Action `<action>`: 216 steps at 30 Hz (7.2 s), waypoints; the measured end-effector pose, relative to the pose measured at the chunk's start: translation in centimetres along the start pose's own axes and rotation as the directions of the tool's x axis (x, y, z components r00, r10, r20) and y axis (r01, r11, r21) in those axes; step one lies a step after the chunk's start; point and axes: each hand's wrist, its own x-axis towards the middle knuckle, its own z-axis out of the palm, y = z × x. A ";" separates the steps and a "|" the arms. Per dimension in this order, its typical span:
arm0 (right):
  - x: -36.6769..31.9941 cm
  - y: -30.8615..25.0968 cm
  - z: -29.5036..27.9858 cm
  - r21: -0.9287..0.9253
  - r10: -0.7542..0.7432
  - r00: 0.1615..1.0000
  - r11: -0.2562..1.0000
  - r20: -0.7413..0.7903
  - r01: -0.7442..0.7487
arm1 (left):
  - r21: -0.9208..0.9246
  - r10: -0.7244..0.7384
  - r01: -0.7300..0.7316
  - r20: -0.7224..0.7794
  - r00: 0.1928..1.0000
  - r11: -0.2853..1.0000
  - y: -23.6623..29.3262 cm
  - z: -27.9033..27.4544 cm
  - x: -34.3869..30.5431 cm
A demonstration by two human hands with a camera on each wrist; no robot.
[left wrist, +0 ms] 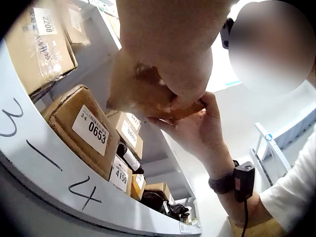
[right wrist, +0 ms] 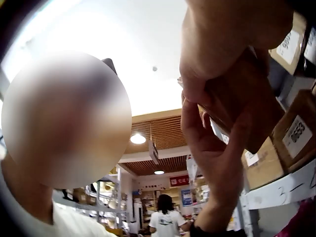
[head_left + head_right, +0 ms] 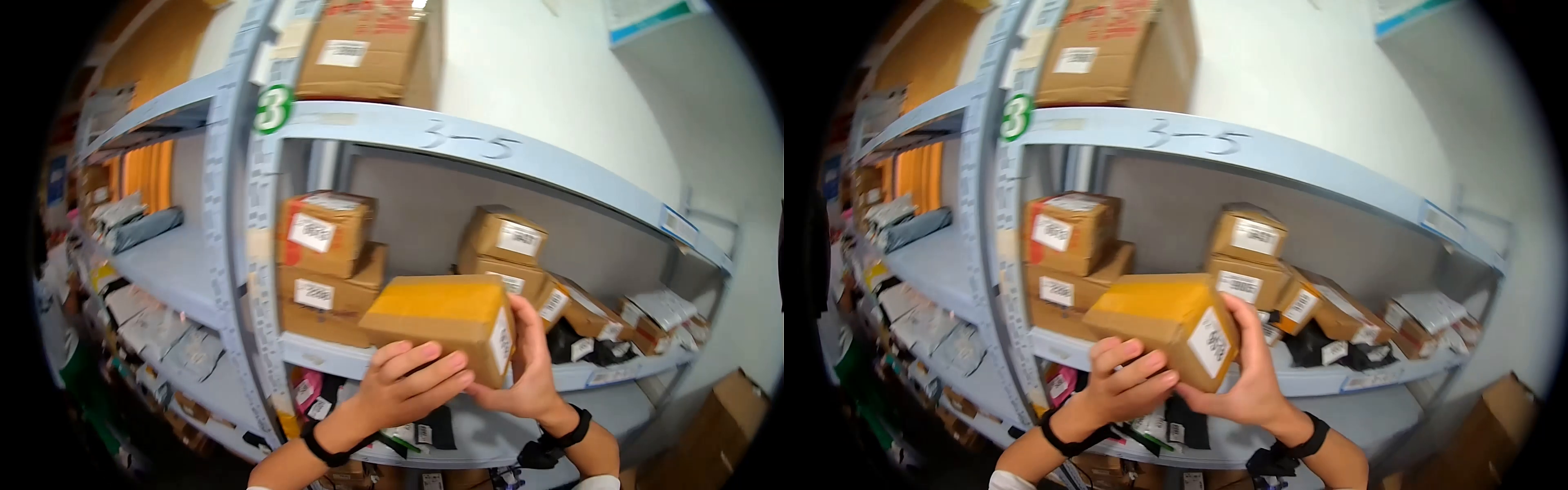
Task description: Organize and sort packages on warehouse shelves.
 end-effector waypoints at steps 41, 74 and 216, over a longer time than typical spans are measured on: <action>-9.1 -0.8 -25.6 -0.807 -0.038 0.997 0.590 -0.065 -0.030 | -0.004 -0.448 0.468 0.283 0.848 0.884 1.3 4.0 4.1; 11.0 4.7 -4.3 0.004 0.225 0.965 0.974 -0.139 -0.226 | 0.000 -0.540 0.687 0.618 0.571 0.726 -6.8 5.8 10.9; 20.6 3.4 12.2 -0.384 -0.359 0.927 0.875 -0.105 0.295 | 0.518 -0.332 0.137 0.304 0.893 0.844 -18.0 -8.8 5.7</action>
